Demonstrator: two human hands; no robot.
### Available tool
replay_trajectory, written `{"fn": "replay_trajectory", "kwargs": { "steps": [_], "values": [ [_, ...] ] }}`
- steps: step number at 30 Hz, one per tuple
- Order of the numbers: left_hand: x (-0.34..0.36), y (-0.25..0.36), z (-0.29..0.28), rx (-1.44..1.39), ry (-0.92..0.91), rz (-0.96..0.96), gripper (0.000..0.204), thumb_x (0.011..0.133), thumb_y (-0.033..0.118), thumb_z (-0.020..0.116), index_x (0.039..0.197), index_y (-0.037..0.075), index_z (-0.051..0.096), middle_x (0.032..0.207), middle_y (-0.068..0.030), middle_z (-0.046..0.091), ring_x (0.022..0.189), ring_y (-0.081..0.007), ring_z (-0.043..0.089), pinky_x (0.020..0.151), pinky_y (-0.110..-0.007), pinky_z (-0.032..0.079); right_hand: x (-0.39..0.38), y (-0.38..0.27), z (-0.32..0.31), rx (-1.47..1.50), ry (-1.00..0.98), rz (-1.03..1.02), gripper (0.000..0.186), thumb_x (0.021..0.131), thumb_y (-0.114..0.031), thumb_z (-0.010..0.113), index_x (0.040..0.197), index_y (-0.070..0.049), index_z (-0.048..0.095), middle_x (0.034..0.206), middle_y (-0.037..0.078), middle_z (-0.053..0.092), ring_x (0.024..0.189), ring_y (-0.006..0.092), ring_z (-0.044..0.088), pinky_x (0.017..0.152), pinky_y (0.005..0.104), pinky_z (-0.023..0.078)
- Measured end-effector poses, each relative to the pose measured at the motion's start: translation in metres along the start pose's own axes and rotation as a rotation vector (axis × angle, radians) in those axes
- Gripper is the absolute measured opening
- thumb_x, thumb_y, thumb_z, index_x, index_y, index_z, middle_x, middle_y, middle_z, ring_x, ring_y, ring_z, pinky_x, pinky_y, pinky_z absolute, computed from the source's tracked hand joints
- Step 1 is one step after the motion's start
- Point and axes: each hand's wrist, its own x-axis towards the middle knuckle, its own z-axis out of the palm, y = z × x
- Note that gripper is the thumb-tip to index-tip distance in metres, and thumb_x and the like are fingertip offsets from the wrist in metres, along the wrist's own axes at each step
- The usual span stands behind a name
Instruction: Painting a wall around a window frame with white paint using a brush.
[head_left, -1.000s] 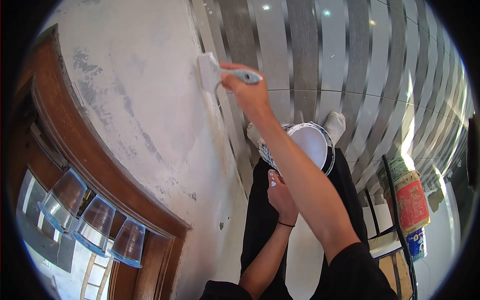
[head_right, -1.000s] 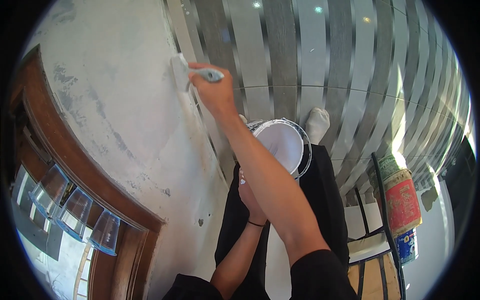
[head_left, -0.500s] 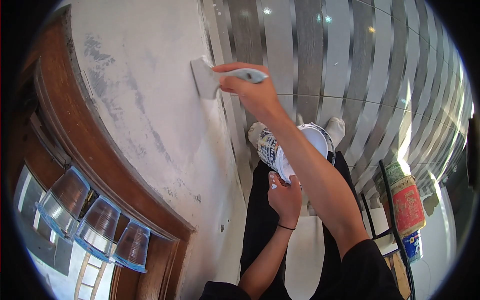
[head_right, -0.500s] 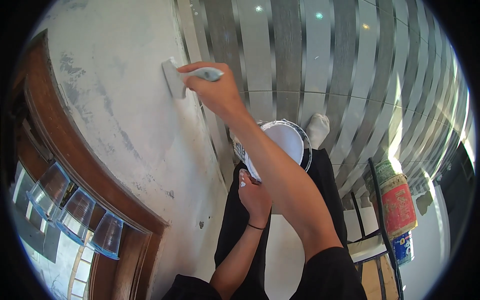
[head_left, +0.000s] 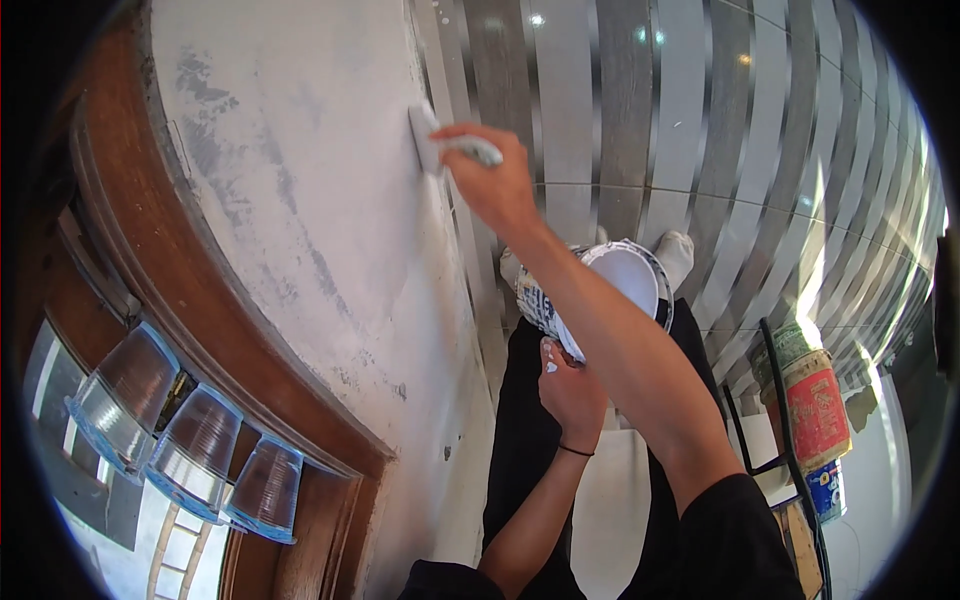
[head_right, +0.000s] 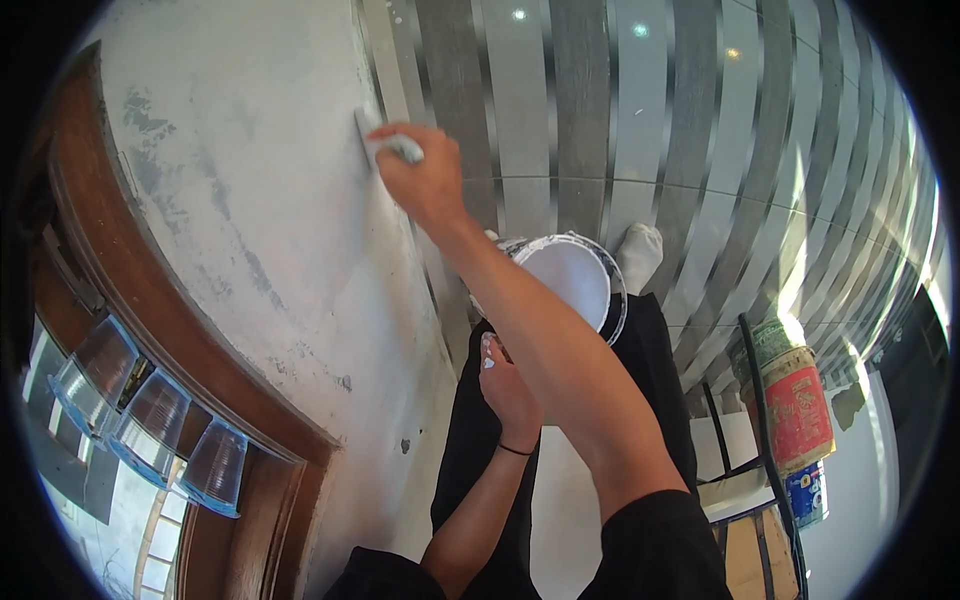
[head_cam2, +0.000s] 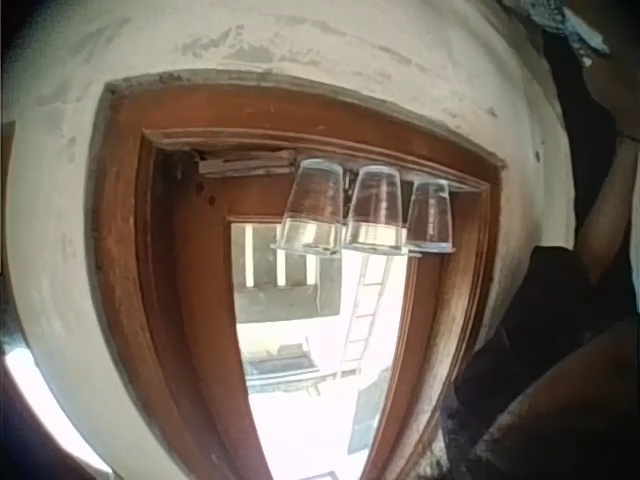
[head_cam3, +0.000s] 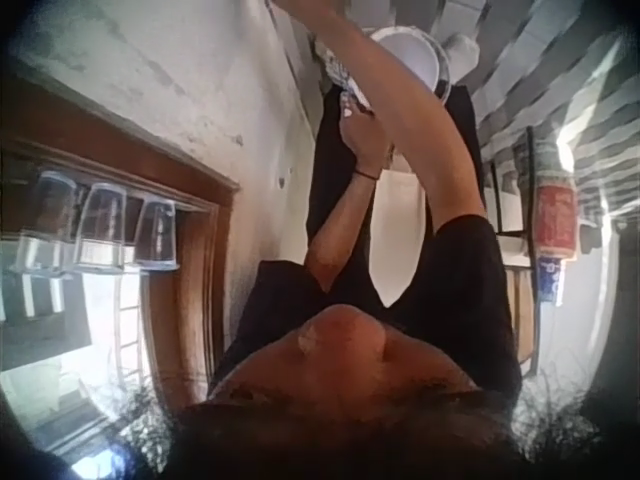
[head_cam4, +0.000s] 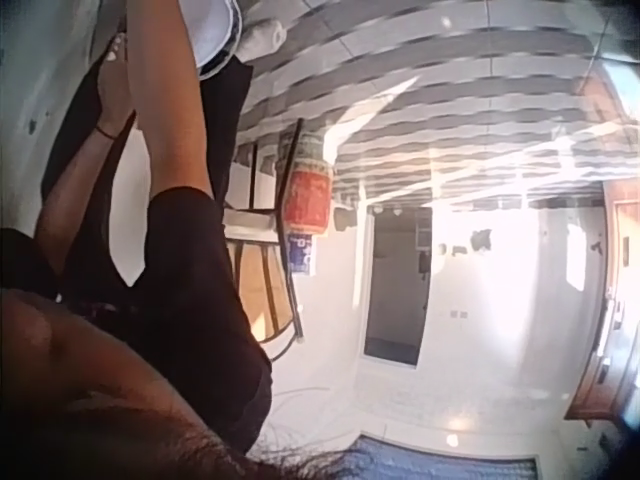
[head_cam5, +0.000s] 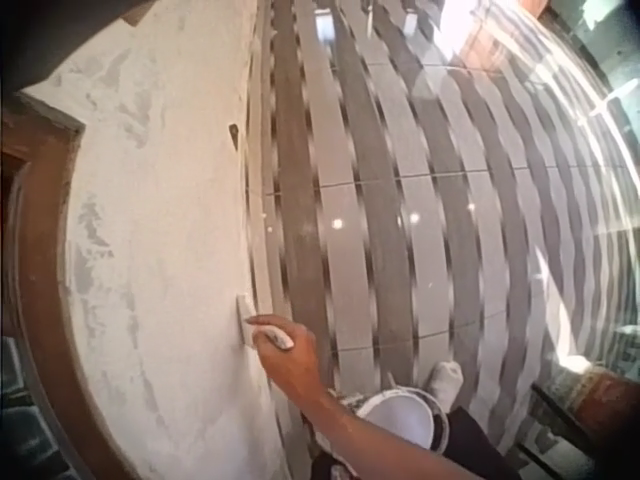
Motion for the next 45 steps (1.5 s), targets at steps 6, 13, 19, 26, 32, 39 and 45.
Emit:
{"fn": "replay_trajectory", "kwargs": {
  "steps": [6, 13, 19, 26, 32, 39, 45],
  "values": [
    [0.007, 0.033, -0.018, 0.043, -0.013, -0.08, 0.045, 0.085, 0.022, 0.068, 0.111, -0.013, 0.055, 0.098, -0.0247, 0.065, 0.089, -0.0384, 0.064, 0.082, -0.041, 0.05, -0.032, -0.003, -0.026, 0.071, -0.241, 0.23, 0.02, 0.081, -0.002, 0.063, 0.097, -0.004, 0.075, 0.078, 0.002, 0.066, 0.071, 0.0045, 0.056, 0.063, 0.0207, 0.045],
    [0.003, 0.032, -0.01, 0.016, 0.076, -0.037, 0.029, 0.081, 0.019, 0.064, 0.098, -0.002, 0.054, 0.078, -0.0191, 0.067, 0.073, -0.0385, 0.067, 0.065, -0.044, 0.052, 0.064, -0.01, -0.031, 0.219, 0.03, -0.131, 0.018, 0.079, -0.008, 0.066, 0.093, -0.008, 0.077, 0.069, -0.001, 0.064, 0.061, 0.0065, 0.054, 0.057, 0.0245, 0.044],
    [0.005, 0.027, -0.011, 0.067, 0.09, -0.039, 0.03, 0.082, 0.019, 0.063, 0.099, -0.004, 0.053, 0.077, -0.0179, 0.066, 0.071, -0.0369, 0.067, 0.065, -0.042, 0.052, 0.09, -0.027, 0.0, 0.029, 0.085, -0.227, 0.018, 0.077, -0.009, 0.063, 0.089, -0.009, 0.076, 0.059, 0.004, 0.062, 0.052, 0.0085, 0.052, 0.053, 0.0279, 0.044],
    [0.005, 0.01, -0.003, -0.109, 0.017, -0.087, 0.038, 0.083, 0.025, 0.067, 0.1, -0.006, 0.055, 0.079, -0.0195, 0.065, 0.076, -0.0379, 0.067, 0.066, -0.042, 0.052, 0.0, -0.026, 0.008, 0.092, 0.041, -0.242, 0.019, 0.078, -0.007, 0.063, 0.093, -0.008, 0.074, 0.074, 0.012, 0.069, 0.065, 0.013, 0.063, 0.065, 0.0281, 0.049],
    [-0.005, -0.009, -0.008, 0.003, -0.1, 0.078, 0.03, 0.087, 0.021, 0.069, 0.1, -0.005, 0.06, 0.093, -0.0169, 0.064, 0.085, -0.0337, 0.06, 0.077, -0.043, 0.047, -0.085, -0.056, -0.013, 0.482, -0.158, -0.003, 0.014, 0.085, -0.003, 0.062, 0.094, -0.005, 0.073, 0.085, 0.006, 0.07, 0.078, 0.0089, 0.062, 0.071, 0.0241, 0.046],
    [0.001, 0.023, 0.0, -0.174, 0.002, 0.118, 0.024, 0.087, 0.021, 0.066, 0.098, 0.001, 0.06, 0.085, -0.0182, 0.067, 0.079, -0.0376, 0.067, 0.065, -0.043, 0.052, -0.022, -0.003, -0.023, 0.181, 0.096, 0.098, 0.013, 0.088, -0.003, 0.063, 0.097, -0.004, 0.072, 0.073, -0.002, 0.062, 0.062, 0.005, 0.05, 0.057, 0.0236, 0.041],
    [-0.007, -0.069, 0.032, -0.088, -0.047, 0.357, 0.038, 0.089, 0.025, 0.065, 0.112, -0.004, 0.055, 0.104, -0.02, 0.062, 0.094, -0.0314, 0.061, 0.079, -0.042, 0.047, -0.044, -0.007, 0.019, 0.014, 0.088, -0.055, 0.016, 0.086, -0.003, 0.06, 0.095, -0.005, 0.073, 0.076, 0.004, 0.066, 0.075, 0.0099, 0.064, 0.068, 0.0254, 0.048]
  ]
}}
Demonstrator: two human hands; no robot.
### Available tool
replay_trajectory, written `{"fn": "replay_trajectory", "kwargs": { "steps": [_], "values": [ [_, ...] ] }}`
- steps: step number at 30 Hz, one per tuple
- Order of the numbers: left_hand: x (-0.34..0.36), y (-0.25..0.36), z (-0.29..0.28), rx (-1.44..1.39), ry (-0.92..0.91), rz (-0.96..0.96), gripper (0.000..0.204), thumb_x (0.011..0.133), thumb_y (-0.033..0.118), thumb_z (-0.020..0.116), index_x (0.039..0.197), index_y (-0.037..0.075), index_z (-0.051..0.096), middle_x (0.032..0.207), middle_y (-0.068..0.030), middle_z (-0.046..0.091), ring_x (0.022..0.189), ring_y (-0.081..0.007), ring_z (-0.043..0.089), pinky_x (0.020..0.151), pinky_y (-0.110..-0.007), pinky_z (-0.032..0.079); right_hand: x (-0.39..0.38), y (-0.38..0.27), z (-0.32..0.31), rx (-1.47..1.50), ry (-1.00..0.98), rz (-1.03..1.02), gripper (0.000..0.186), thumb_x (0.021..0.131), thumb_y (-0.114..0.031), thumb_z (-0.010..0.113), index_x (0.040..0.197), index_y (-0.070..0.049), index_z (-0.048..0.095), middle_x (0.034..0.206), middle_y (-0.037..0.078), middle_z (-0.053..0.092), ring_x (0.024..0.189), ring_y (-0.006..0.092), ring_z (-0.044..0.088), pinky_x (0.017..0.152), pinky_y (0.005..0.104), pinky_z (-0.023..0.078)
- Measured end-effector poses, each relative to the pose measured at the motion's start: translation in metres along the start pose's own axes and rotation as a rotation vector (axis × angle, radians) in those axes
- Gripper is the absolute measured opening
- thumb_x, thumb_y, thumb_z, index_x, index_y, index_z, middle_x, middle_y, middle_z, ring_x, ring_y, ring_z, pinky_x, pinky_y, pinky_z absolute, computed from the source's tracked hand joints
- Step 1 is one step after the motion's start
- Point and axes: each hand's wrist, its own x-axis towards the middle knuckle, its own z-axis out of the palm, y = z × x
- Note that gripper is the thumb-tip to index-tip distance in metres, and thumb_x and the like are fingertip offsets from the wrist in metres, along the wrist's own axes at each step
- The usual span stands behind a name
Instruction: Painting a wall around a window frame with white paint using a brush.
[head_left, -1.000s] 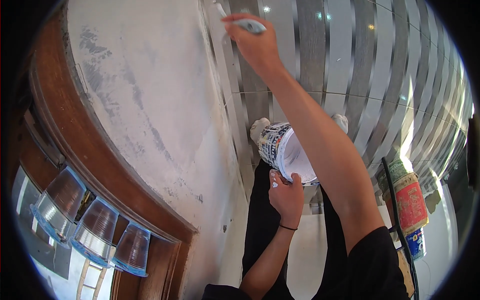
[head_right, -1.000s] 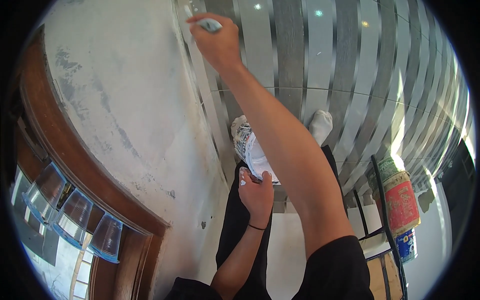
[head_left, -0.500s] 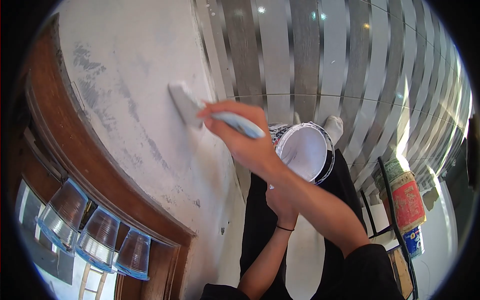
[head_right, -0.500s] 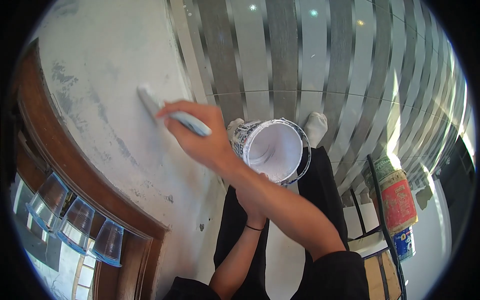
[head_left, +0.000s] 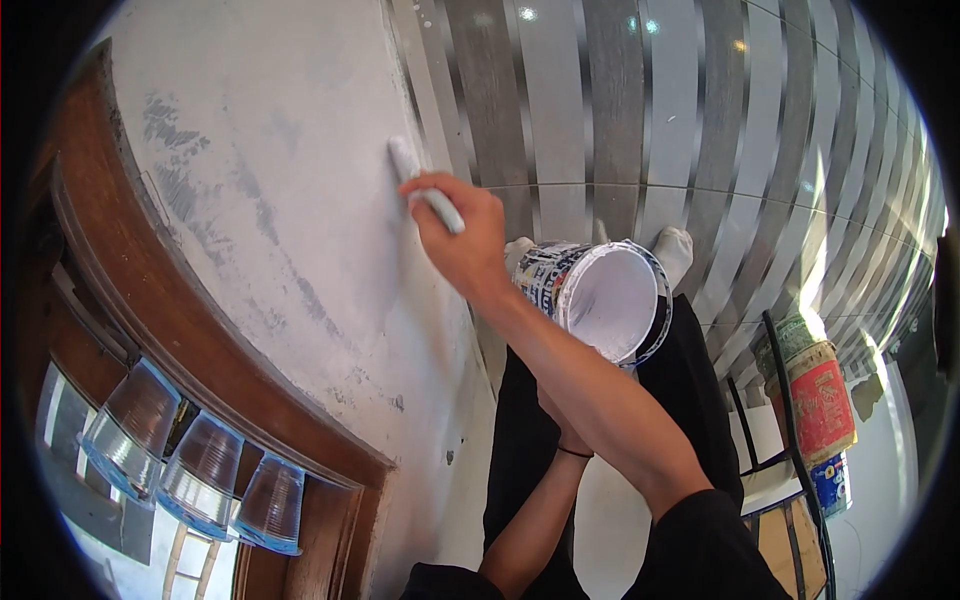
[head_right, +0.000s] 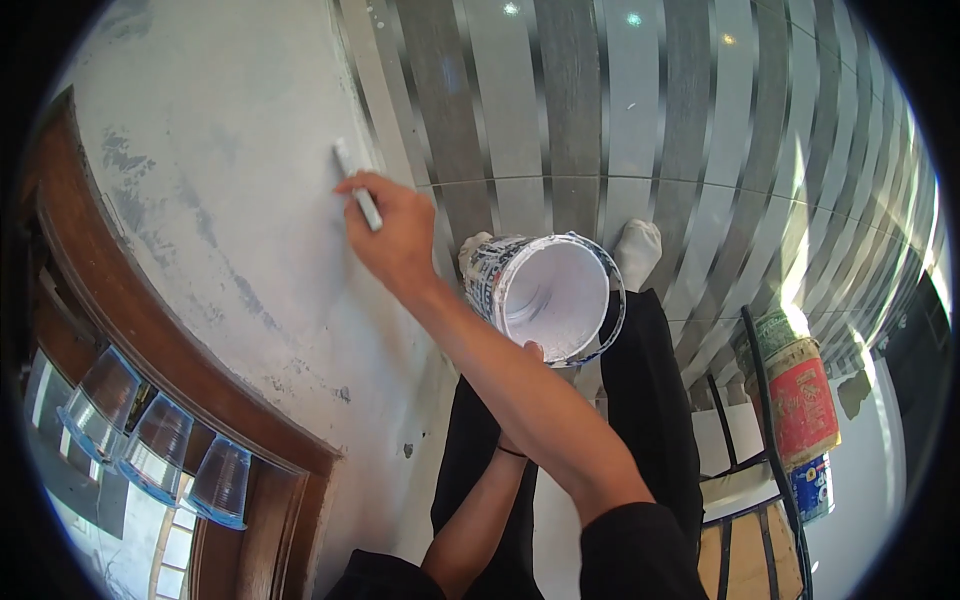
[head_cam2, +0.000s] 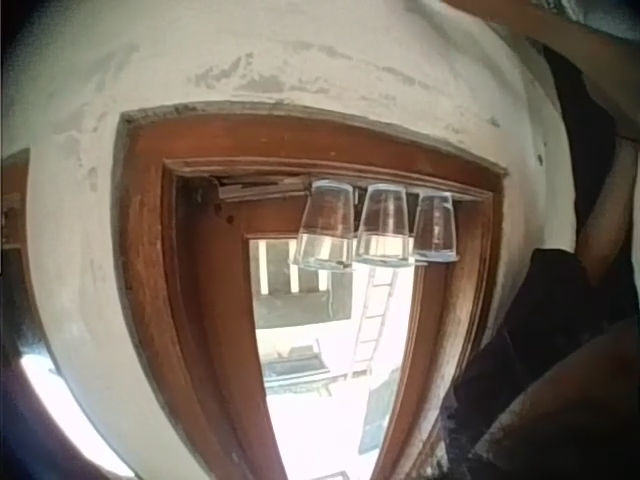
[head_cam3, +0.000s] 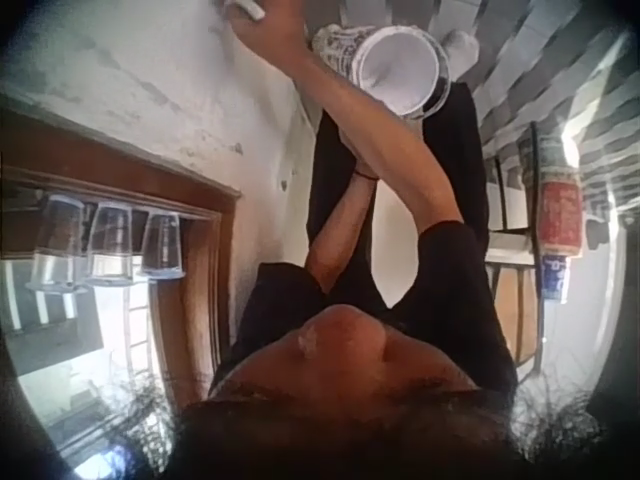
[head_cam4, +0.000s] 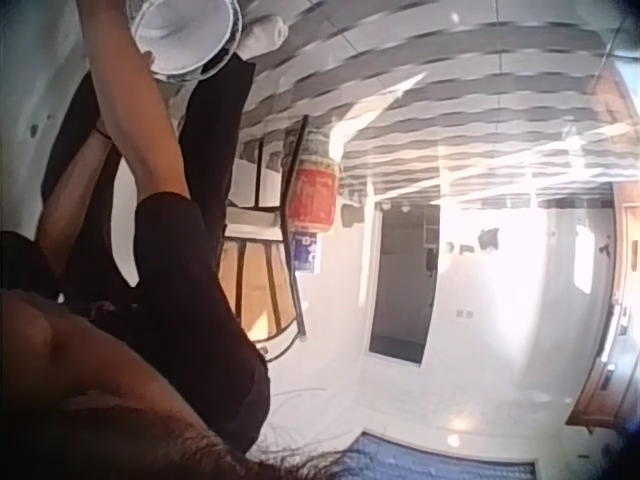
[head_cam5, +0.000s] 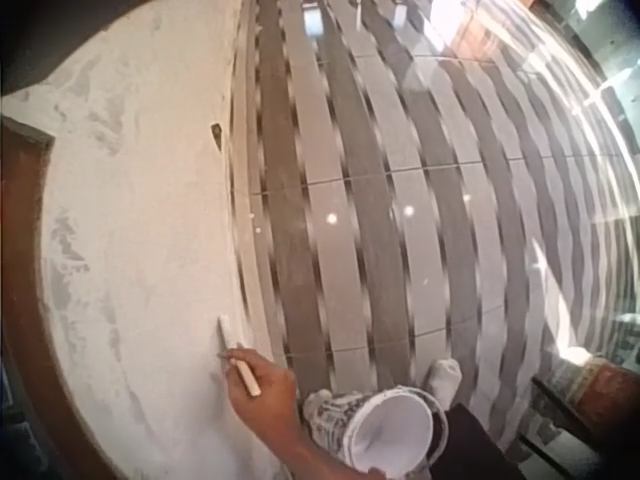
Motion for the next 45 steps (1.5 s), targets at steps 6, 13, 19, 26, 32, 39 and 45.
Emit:
{"fn": "replay_trajectory", "kwargs": {
  "steps": [6, 13, 19, 26, 32, 39, 45],
  "values": [
    [0.041, 0.082, -0.011, 0.19, 0.112, -0.36, 0.035, 0.087, 0.023, 0.065, 0.108, -0.004, 0.058, 0.099, -0.0188, 0.062, 0.087, -0.0315, 0.06, 0.076, -0.042, 0.047, -0.07, -0.022, -0.04, 0.281, -0.17, 0.097, 0.015, 0.087, 0.001, 0.06, 0.096, -0.001, 0.071, 0.089, 0.008, 0.07, 0.105, 0.017, 0.066, 0.09, 0.0268, 0.047],
    [0.019, 0.059, -0.021, 0.022, -0.003, -0.223, 0.021, 0.084, 0.02, 0.069, 0.092, 0.001, 0.064, 0.081, -0.011, 0.068, 0.072, -0.0298, 0.066, 0.063, -0.038, 0.051, -0.021, 0.019, -0.02, 0.237, 0.089, 0.196, 0.013, 0.089, -0.001, 0.061, 0.097, -0.002, 0.071, 0.102, 0.012, 0.071, 0.099, 0.0106, 0.062, 0.086, 0.0241, 0.046],
    [0.006, 0.032, -0.012, -0.084, 0.089, -0.1, 0.024, 0.084, 0.023, 0.069, 0.092, 0.001, 0.065, 0.084, -0.0119, 0.069, 0.074, -0.0302, 0.067, 0.064, -0.037, 0.052, -0.004, 0.047, -0.007, 0.189, 0.028, 0.024, 0.014, 0.087, 0.0, 0.061, 0.097, -0.001, 0.071, 0.1, 0.012, 0.072, 0.103, 0.0129, 0.063, 0.086, 0.0253, 0.046],
    [0.019, 0.053, -0.022, -0.052, 0.076, -0.234, 0.034, 0.086, 0.025, 0.068, 0.108, 0.001, 0.059, 0.089, -0.0161, 0.07, 0.083, -0.036, 0.068, 0.066, -0.04, 0.052, -0.02, 0.031, -0.027, 0.18, -0.138, 0.176, 0.014, 0.087, -0.001, 0.061, 0.096, -0.001, 0.072, 0.096, 0.008, 0.071, 0.094, 0.0112, 0.063, 0.081, 0.0245, 0.046],
    [0.031, 0.067, -0.034, 0.081, 0.011, -0.309, 0.035, 0.092, 0.03, 0.06, 0.112, 0.002, 0.054, 0.083, -0.0201, 0.068, 0.082, -0.0428, 0.066, 0.064, -0.046, 0.052, -0.033, 0.013, -0.046, 0.305, -0.112, 0.313, 0.011, 0.087, -0.003, 0.063, 0.094, -0.002, 0.072, 0.089, 0.002, 0.068, 0.077, 0.005, 0.056, 0.07, 0.0204, 0.043],
    [0.041, 0.081, -0.031, -0.017, 0.064, -0.34, 0.031, 0.104, 0.034, 0.038, 0.102, 0.007, 0.053, 0.08, -0.0184, 0.067, 0.079, -0.0458, 0.063, 0.064, -0.048, 0.049, 0.028, 0.045, -0.015, 0.175, -0.051, -0.005, 0.014, 0.086, -0.002, 0.062, 0.095, -0.004, 0.073, 0.084, -0.002, 0.065, 0.07, 0.0027, 0.049, 0.063, 0.0209, 0.04],
    [0.039, 0.086, -0.033, -0.085, 0.048, -0.447, 0.033, 0.104, 0.035, 0.036, 0.103, 0.008, 0.054, 0.081, -0.0184, 0.068, 0.081, -0.0442, 0.064, 0.066, -0.047, 0.05, 0.026, 0.039, -0.023, 0.17, -0.146, 0.263, 0.015, 0.085, -0.003, 0.062, 0.095, -0.005, 0.073, 0.075, -0.002, 0.062, 0.07, 0.004, 0.051, 0.065, 0.0219, 0.042]
  ]
}}
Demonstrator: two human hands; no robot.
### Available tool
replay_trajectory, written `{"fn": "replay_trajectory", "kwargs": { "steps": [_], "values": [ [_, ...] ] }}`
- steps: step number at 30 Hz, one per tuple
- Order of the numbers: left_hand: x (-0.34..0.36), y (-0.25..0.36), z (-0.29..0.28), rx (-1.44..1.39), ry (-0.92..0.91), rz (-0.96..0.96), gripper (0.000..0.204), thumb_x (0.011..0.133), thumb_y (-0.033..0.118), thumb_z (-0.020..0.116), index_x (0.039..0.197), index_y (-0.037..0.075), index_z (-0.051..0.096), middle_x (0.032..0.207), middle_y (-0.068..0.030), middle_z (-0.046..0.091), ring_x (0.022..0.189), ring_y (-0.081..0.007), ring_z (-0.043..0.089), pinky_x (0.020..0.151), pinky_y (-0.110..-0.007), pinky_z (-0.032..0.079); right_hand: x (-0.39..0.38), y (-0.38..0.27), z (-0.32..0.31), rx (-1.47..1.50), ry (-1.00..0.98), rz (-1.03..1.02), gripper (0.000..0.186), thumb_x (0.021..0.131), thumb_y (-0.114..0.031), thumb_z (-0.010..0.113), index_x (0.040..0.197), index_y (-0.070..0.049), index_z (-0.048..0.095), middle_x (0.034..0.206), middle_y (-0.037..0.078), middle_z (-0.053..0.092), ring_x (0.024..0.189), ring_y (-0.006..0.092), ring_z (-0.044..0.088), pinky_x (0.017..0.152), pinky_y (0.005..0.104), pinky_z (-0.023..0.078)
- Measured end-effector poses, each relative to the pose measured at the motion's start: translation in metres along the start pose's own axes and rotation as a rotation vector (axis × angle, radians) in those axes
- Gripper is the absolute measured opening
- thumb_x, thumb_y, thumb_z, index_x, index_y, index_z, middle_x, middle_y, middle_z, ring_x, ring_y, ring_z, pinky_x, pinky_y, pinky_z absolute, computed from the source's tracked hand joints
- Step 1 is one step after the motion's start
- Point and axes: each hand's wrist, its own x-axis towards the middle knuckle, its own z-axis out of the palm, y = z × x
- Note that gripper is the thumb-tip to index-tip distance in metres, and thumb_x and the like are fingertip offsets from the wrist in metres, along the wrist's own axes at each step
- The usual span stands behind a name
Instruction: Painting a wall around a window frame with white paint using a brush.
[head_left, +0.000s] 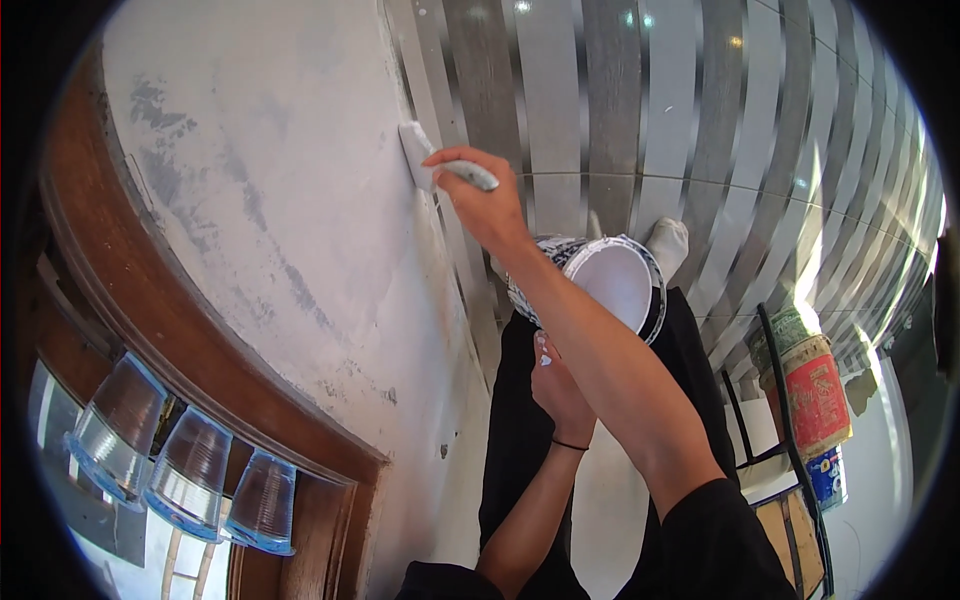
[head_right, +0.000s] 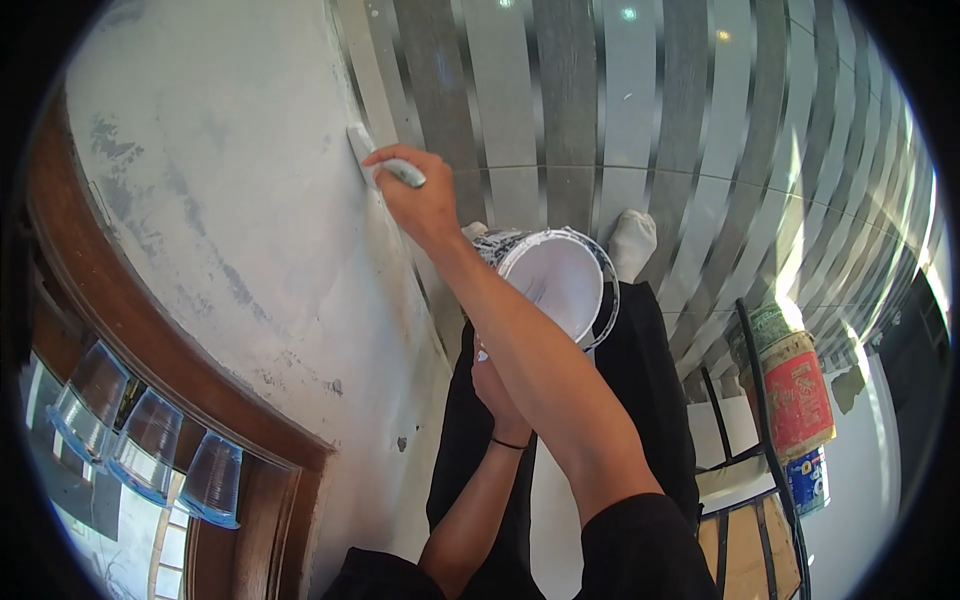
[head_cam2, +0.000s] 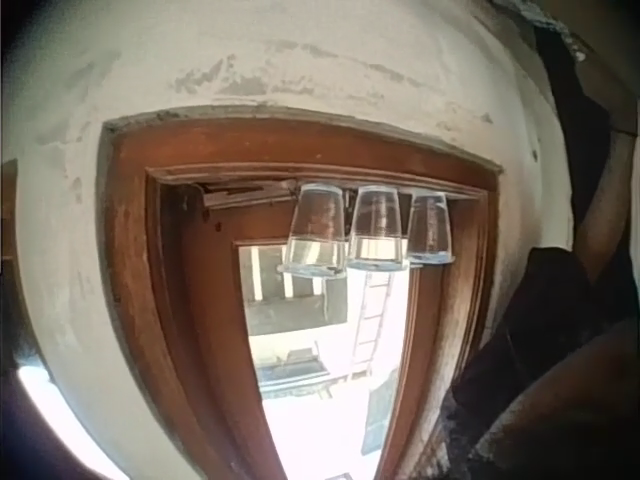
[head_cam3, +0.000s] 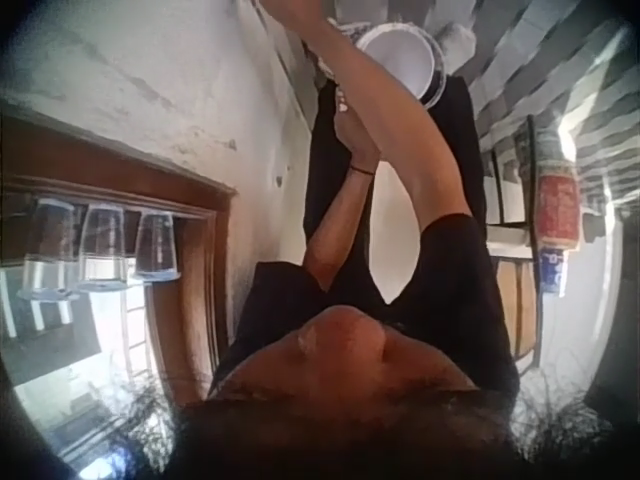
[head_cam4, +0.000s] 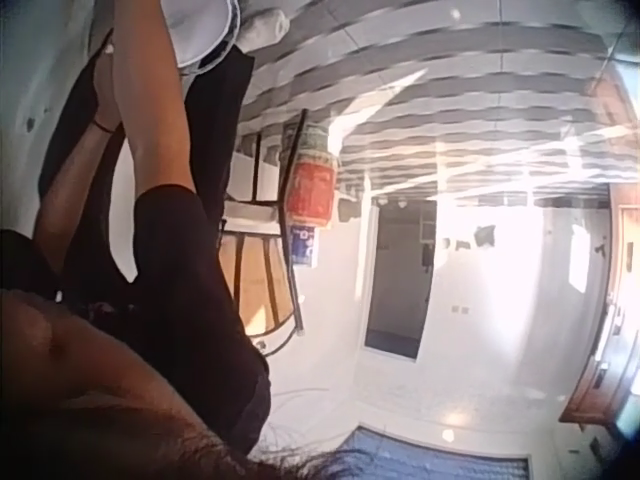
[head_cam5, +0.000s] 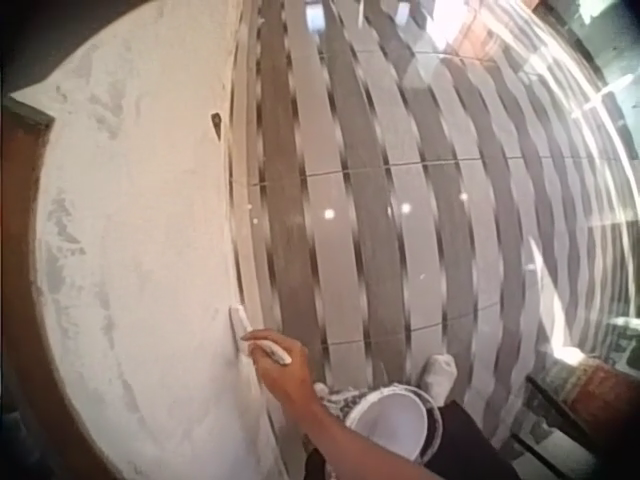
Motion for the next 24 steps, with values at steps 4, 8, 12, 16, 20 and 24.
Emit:
{"fn": "replay_trajectory", "kwargs": {
  "steps": [4, 8, 12, 16, 20, 24],
  "values": [
    [-0.003, -0.007, 0.002, -0.027, 0.003, 0.132, 0.033, 0.097, 0.038, 0.053, 0.106, 0.006, 0.055, 0.084, -0.0205, 0.068, 0.081, -0.0432, 0.066, 0.065, -0.048, 0.05, -0.038, 0.002, -0.01, 0.004, -0.045, -0.054, 0.014, 0.085, -0.003, 0.063, 0.094, -0.004, 0.073, 0.076, -0.002, 0.063, 0.071, 0.004, 0.054, 0.067, 0.0209, 0.043],
    [0.0, -0.024, -0.004, 0.162, -0.078, 0.097, 0.037, 0.086, 0.027, 0.069, 0.108, -0.001, 0.06, 0.096, -0.0193, 0.068, 0.086, -0.0361, 0.067, 0.071, -0.041, 0.051, -0.082, -0.002, -0.014, 0.028, -0.104, 0.099, 0.013, 0.085, -0.002, 0.064, 0.094, -0.003, 0.072, 0.081, -0.002, 0.066, 0.075, 0.004, 0.057, 0.068, 0.0197, 0.044],
    [-0.002, -0.026, -0.002, 0.159, -0.056, 0.127, 0.037, 0.084, 0.028, 0.07, 0.104, -0.001, 0.059, 0.089, -0.0203, 0.068, 0.082, -0.0412, 0.066, 0.067, -0.045, 0.051, -0.077, -0.005, -0.011, 0.135, 0.063, 0.104, 0.011, 0.086, -0.003, 0.063, 0.093, -0.002, 0.072, 0.083, -0.001, 0.067, 0.077, 0.0047, 0.057, 0.069, 0.0194, 0.044],
    [-0.006, -0.008, 0.002, 0.031, -0.016, 0.118, 0.036, 0.083, 0.028, 0.07, 0.104, 0.0, 0.057, 0.085, -0.0198, 0.068, 0.08, -0.0431, 0.066, 0.064, -0.047, 0.051, -0.043, 0.013, -0.014, 0.078, 0.06, 0.031, 0.01, 0.087, -0.004, 0.063, 0.093, -0.002, 0.071, 0.083, 0.0, 0.067, 0.077, 0.0051, 0.057, 0.068, 0.0198, 0.043],
    [-0.013, -0.067, 0.005, 0.105, -0.03, 0.24, 0.028, 0.087, 0.022, 0.067, 0.103, -0.001, 0.062, 0.093, -0.0148, 0.069, 0.087, -0.0348, 0.066, 0.074, -0.04, 0.05, -0.048, 0.022, 0.016, -0.037, 0.075, -0.041, 0.011, 0.087, -0.005, 0.062, 0.093, -0.003, 0.07, 0.082, 0.003, 0.067, 0.078, 0.0089, 0.059, 0.072, 0.0245, 0.046],
    [-0.015, -0.059, 0.012, 0.278, 0.054, 0.286, 0.031, 0.085, 0.018, 0.068, 0.107, -0.003, 0.059, 0.087, -0.0157, 0.068, 0.086, -0.0317, 0.067, 0.078, -0.042, 0.051, -0.084, -0.001, 0.019, 0.047, -0.014, -0.176, 0.014, 0.085, 0.0, 0.059, 0.093, -0.004, 0.07, 0.085, 0.006, 0.068, 0.095, 0.0144, 0.065, 0.089, 0.0266, 0.046]
  ]
}}
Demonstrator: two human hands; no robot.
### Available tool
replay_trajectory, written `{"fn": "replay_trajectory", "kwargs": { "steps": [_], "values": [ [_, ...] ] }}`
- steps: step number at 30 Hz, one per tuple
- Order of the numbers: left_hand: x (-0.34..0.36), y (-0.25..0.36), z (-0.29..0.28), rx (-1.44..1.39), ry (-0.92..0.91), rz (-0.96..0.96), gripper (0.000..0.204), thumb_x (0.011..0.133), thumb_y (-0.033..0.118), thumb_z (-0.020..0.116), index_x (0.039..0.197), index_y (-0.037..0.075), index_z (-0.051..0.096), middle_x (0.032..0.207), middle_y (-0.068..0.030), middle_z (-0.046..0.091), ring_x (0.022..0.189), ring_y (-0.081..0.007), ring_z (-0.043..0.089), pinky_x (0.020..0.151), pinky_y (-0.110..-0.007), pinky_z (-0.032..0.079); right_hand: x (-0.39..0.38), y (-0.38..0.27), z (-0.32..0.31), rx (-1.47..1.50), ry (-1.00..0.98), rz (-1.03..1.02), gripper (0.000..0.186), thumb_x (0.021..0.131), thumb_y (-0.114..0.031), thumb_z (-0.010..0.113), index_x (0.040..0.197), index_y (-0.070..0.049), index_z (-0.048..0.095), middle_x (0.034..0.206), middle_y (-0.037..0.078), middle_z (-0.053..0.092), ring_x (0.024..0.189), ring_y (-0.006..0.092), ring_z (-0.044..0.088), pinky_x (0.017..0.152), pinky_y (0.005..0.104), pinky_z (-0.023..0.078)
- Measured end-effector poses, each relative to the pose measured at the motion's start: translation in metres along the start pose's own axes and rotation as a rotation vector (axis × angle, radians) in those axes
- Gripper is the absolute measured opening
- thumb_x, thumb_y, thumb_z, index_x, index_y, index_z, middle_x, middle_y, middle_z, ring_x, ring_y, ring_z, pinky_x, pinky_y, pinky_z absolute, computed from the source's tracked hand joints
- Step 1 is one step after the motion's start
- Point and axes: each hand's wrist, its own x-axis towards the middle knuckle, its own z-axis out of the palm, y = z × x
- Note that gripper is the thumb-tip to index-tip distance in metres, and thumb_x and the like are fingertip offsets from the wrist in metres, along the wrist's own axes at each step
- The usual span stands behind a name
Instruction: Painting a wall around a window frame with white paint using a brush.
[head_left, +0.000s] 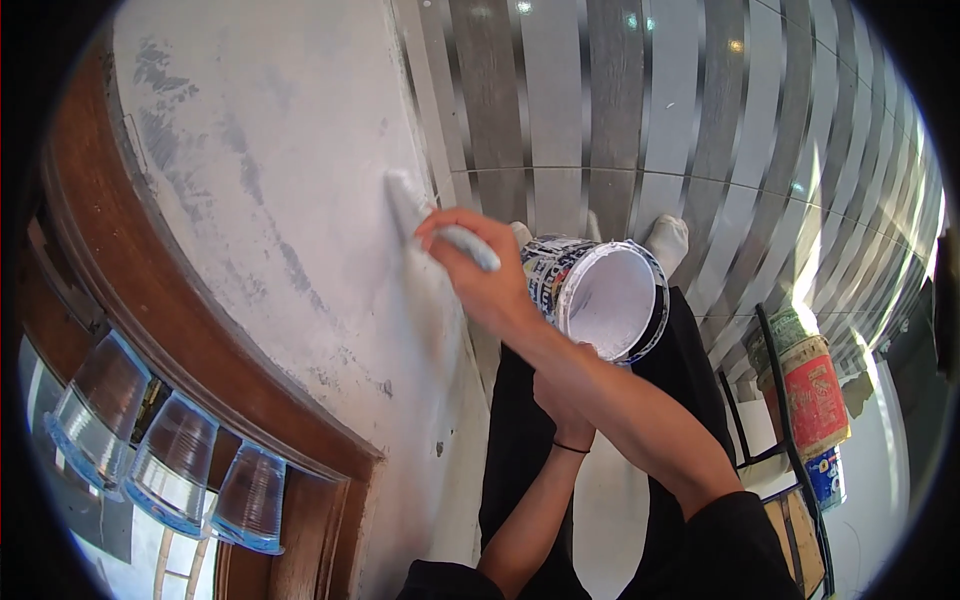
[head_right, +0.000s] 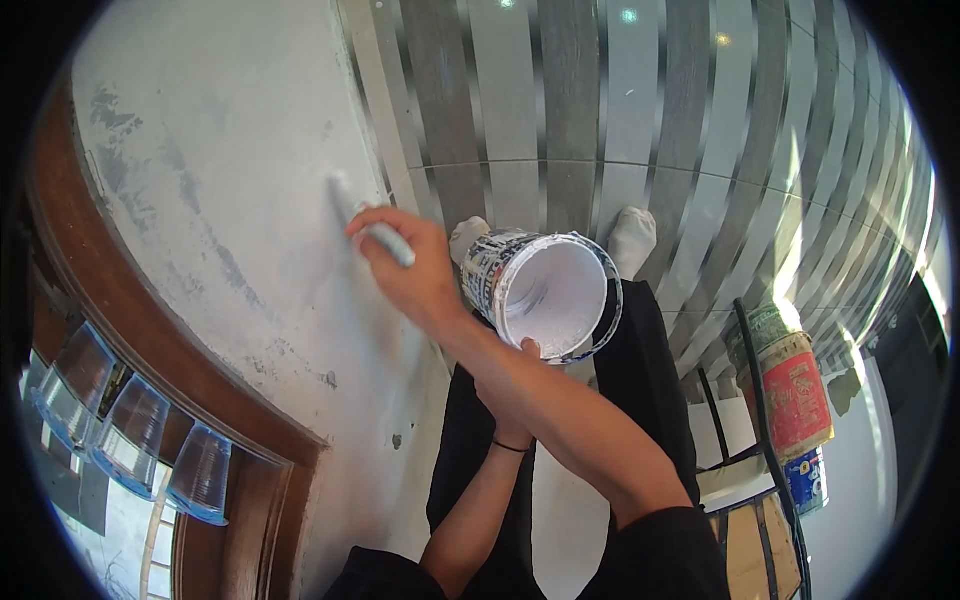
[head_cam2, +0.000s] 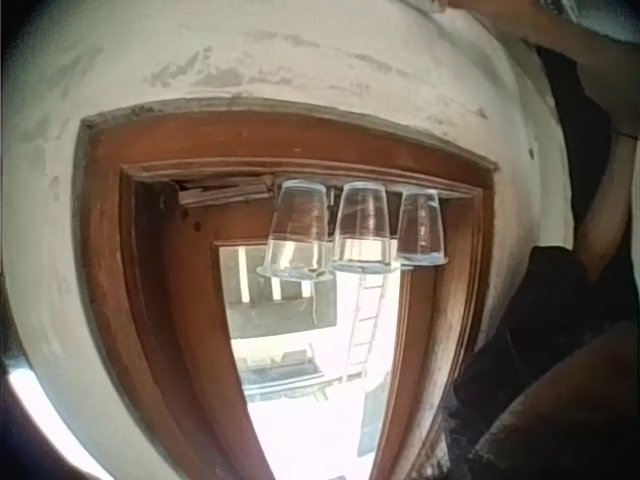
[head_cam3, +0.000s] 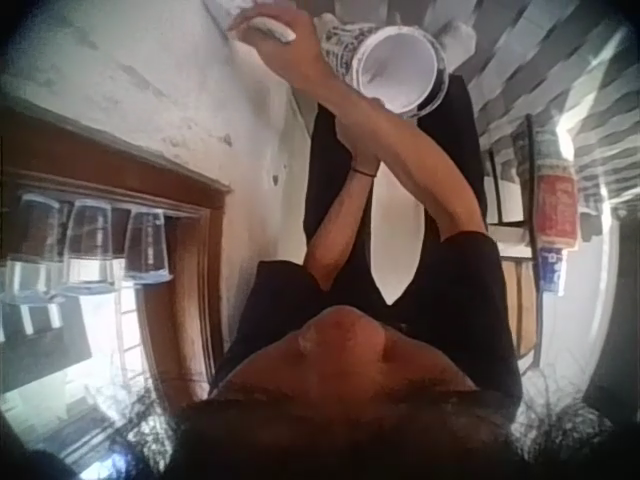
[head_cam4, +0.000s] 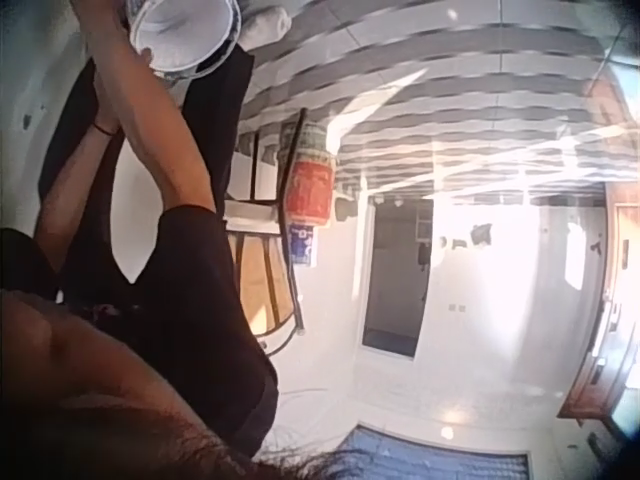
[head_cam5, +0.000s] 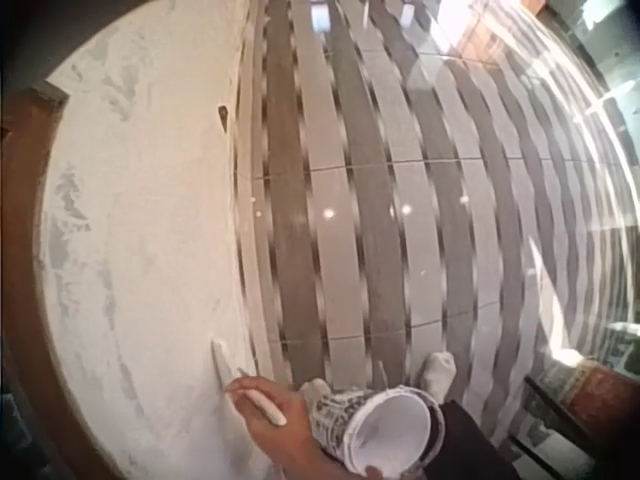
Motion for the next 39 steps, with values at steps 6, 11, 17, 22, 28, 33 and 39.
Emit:
{"fn": "replay_trajectory", "kwargs": {
  "steps": [6, 11, 17, 22, 28, 33, 39],
  "values": [
    [0.023, 0.029, -0.016, -0.254, -0.057, -0.421, 0.028, 0.08, 0.016, 0.069, 0.09, -0.003, 0.052, 0.084, -0.0186, 0.066, 0.084, -0.0283, 0.068, 0.075, -0.041, 0.051, -0.062, -0.078, -0.012, 0.273, -0.348, 0.171, 0.015, 0.082, 0.008, 0.061, 0.093, -0.001, 0.068, 0.094, 0.008, 0.07, 0.105, 0.0156, 0.064, 0.096, 0.0273, 0.044],
    [0.009, 0.012, -0.012, -0.093, -0.077, -0.061, 0.036, 0.083, 0.017, 0.069, 0.108, -0.005, 0.055, 0.088, -0.0153, 0.067, 0.084, -0.0341, 0.067, 0.073, -0.041, 0.051, 0.004, -0.029, -0.028, 0.179, 0.13, 0.057, 0.01, 0.084, 0.001, 0.062, 0.09, 0.0, 0.069, 0.096, 0.005, 0.069, 0.088, 0.0104, 0.061, 0.081, 0.0246, 0.047],
    [0.008, 0.015, -0.002, -0.23, -0.079, -0.275, 0.04, 0.088, 0.03, 0.066, 0.115, 0.002, 0.057, 0.089, -0.0184, 0.07, 0.085, -0.0409, 0.067, 0.067, -0.046, 0.053, 0.064, 0.012, -0.02, 0.083, 0.112, 0.001, 0.011, 0.083, -0.001, 0.063, 0.091, -0.002, 0.071, 0.092, 0.006, 0.071, 0.088, 0.0119, 0.062, 0.081, 0.0255, 0.047],
    [-0.016, -0.026, 0.013, -0.19, -0.089, -0.176, 0.038, 0.086, 0.026, 0.067, 0.113, 0.001, 0.056, 0.089, -0.0173, 0.07, 0.087, -0.0381, 0.067, 0.071, -0.045, 0.052, 0.038, -0.02, 0.014, 0.034, 0.023, -0.164, 0.013, 0.083, 0.0, 0.061, 0.091, -0.003, 0.071, 0.091, 0.013, 0.072, 0.099, 0.0229, 0.069, 0.093, 0.0294, 0.047],
    [-0.002, 0.042, -0.014, -0.059, -0.131, -0.338, 0.024, 0.083, 0.018, 0.063, 0.098, 0.001, 0.055, 0.09, -0.018, 0.069, 0.086, -0.0354, 0.068, 0.072, -0.045, 0.052, -0.056, -0.085, 0.027, 0.099, -0.157, -0.24, 0.013, 0.086, 0.006, 0.061, 0.092, 0.001, 0.071, 0.083, 0.008, 0.069, 0.076, 0.0109, 0.063, 0.112, 0.0355, 0.038],
    [-0.022, 0.017, -0.002, -0.022, -0.042, -0.125, 0.025, 0.079, 0.02, 0.066, 0.09, 0.003, 0.052, 0.074, -0.0165, 0.064, 0.07, -0.0395, 0.065, 0.064, -0.048, 0.05, -0.127, -0.154, -0.001, 0.142, -0.244, -0.036, 0.014, 0.086, 0.006, 0.062, 0.096, 0.001, 0.072, 0.086, 0.011, 0.071, 0.078, 0.0128, 0.065, 0.099, 0.0323, 0.048],
    [-0.04, -0.011, -0.018, -0.166, -0.005, 0.206, 0.028, 0.081, 0.018, 0.065, 0.099, -0.003, 0.059, 0.088, -0.0246, 0.063, 0.083, -0.044, 0.062, 0.073, -0.047, 0.049, -0.198, -0.191, -0.1, 0.173, 0.119, 0.118, 0.02, 0.086, -0.005, 0.067, 0.105, 0.003, 0.069, 0.104, 0.014, 0.07, 0.094, 0.0208, 0.068, 0.084, 0.035, 0.056]
  ]
}}
